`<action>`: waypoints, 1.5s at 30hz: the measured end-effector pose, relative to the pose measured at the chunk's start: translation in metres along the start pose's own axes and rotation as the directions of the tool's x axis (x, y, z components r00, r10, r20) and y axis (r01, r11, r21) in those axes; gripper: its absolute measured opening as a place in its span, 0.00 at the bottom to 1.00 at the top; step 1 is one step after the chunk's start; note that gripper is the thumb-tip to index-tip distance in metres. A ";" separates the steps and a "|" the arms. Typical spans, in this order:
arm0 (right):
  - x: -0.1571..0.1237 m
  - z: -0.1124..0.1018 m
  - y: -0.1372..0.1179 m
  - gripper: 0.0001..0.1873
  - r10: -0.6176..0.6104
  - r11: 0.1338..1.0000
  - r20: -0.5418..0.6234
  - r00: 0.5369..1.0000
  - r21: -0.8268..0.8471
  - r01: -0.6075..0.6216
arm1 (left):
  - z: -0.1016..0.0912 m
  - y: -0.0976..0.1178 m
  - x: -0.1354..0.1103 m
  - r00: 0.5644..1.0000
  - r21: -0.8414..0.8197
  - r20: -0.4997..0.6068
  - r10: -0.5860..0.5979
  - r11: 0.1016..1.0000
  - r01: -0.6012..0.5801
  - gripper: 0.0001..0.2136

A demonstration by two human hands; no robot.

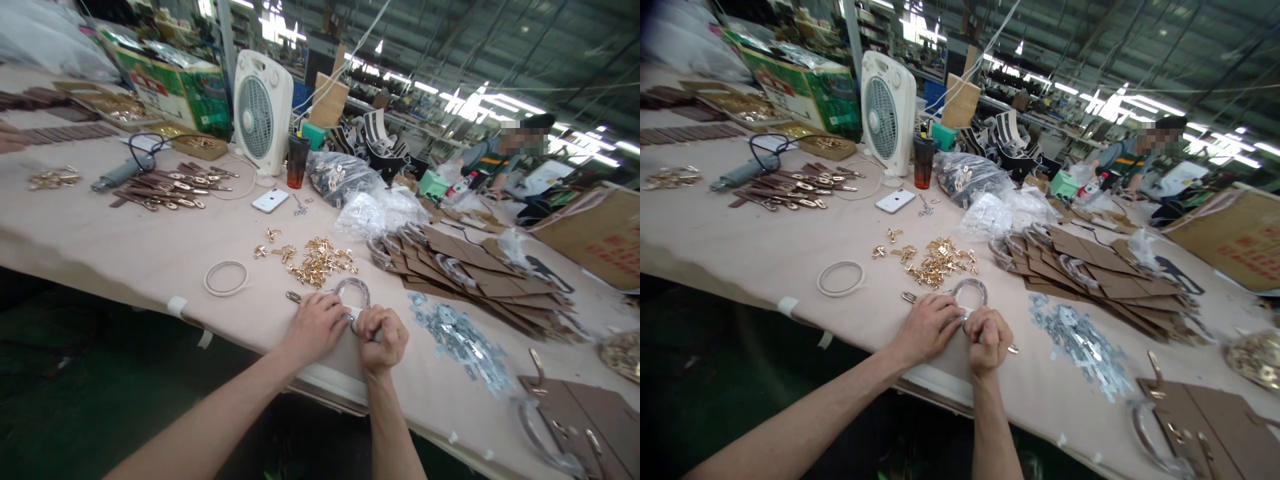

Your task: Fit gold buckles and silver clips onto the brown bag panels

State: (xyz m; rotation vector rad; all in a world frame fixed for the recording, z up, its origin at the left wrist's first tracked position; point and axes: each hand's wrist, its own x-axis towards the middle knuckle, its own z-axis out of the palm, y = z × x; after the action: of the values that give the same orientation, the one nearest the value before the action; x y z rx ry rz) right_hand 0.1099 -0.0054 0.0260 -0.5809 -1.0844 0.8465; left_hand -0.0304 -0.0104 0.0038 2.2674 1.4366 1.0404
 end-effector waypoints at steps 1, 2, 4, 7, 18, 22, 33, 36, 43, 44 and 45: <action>0.002 0.001 -0.001 0.20 -0.004 1.000 -0.025 1.000 0.010 0.004 | -0.001 0.000 0.000 1.000 -0.001 0.007 -0.003 1.000 0.003 0.08; 0.005 0.001 -0.003 0.20 -0.004 1.000 -0.047 0.999 0.020 0.005 | -0.001 0.000 0.000 1.000 -0.002 0.014 -0.006 1.000 0.006 0.08; 0.010 0.003 -0.004 0.19 0.009 0.999 -0.059 0.998 0.038 -0.007 | -0.002 -0.001 0.000 1.000 -0.009 0.028 -0.010 1.000 0.010 0.09; 0.015 0.004 -0.001 0.19 0.055 0.997 -0.006 0.998 0.056 -0.055 | 0.000 -0.004 -0.001 0.999 -0.022 0.032 -0.006 1.000 0.006 0.12; 0.032 0.004 0.002 0.20 0.102 0.993 0.012 0.995 0.062 -0.103 | 0.003 -0.007 0.000 0.998 -0.018 0.055 0.009 1.000 -0.008 0.14; 0.053 0.006 0.012 0.20 0.284 0.956 0.093 0.954 0.053 -0.289 | 0.001 -0.006 0.001 0.997 0.000 0.082 -0.013 1.000 0.013 0.17; 0.058 -0.002 0.006 0.20 0.378 0.914 0.129 0.917 0.107 -0.392 | -0.001 -0.005 0.003 0.995 -0.009 0.093 -0.036 0.999 0.037 0.17; 0.041 -0.006 -0.001 0.20 0.278 0.951 0.112 0.954 0.108 -0.290 | -0.001 -0.003 0.004 0.993 -0.003 0.105 -0.045 0.999 0.045 0.15; 0.011 -0.004 0.003 0.18 0.071 0.995 0.071 0.995 0.060 -0.075 | 0.001 -0.002 0.005 0.991 0.029 0.116 -0.063 0.998 0.060 0.14; 0.009 -0.003 0.005 0.18 0.049 0.998 0.068 0.996 0.035 -0.052 | 0.001 -0.002 0.005 0.991 0.031 0.117 -0.062 0.998 0.059 0.14; 0.007 -0.003 0.006 0.18 0.032 0.999 0.065 0.997 0.008 -0.032 | 0.001 -0.003 0.005 0.991 0.033 0.118 -0.061 0.998 0.057 0.14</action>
State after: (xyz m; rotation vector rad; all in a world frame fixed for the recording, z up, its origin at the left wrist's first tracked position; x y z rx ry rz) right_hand 0.1129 0.0038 0.0243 -0.5676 -1.1324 0.9030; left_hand -0.0302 -0.0047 0.0038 2.2510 1.4692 0.8565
